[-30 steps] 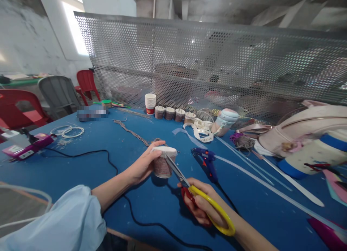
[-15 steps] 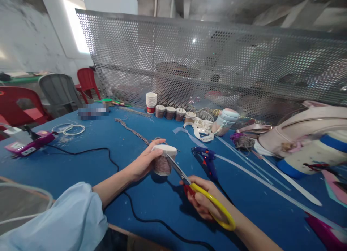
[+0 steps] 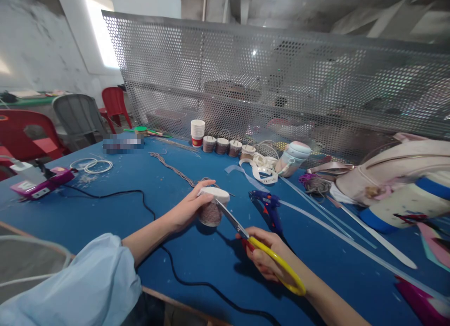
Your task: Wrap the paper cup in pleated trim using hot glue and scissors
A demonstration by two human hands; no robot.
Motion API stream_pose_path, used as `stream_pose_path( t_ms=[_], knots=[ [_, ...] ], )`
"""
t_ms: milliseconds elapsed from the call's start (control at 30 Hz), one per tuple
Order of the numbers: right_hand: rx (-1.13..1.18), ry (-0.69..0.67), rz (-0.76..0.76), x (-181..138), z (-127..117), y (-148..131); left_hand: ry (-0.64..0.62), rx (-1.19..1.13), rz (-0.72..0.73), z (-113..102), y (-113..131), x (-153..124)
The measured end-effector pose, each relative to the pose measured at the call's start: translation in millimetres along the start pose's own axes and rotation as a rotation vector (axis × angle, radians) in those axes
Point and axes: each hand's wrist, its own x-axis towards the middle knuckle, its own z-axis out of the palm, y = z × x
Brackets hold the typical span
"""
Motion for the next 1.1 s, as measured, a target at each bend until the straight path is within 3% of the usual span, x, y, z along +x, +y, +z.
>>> stream_pose_path(
  t_ms=[533, 733, 933, 1100],
  knots=[
    [-0.141, -0.015, 0.055, -6.7, -18.6, -6.2, -0.062, 0.116, -0.036, -11.8, -4.6, 5.4],
    [-0.099, -0.094, 0.038, -6.0, -18.1, -15.9, -0.075, 0.109, -0.036, -9.8, -3.5, 4.0],
    [-0.068, -0.070, 0.104, -3.7, -9.8, -29.0, -0.060, 0.101, -0.039, -8.9, 0.0, 1.9],
    [-0.023, -0.131, 0.084, -3.7, -12.8, -26.6, -0.079, 0.072, -0.048, -10.8, 1.0, 1.7]
  ],
)
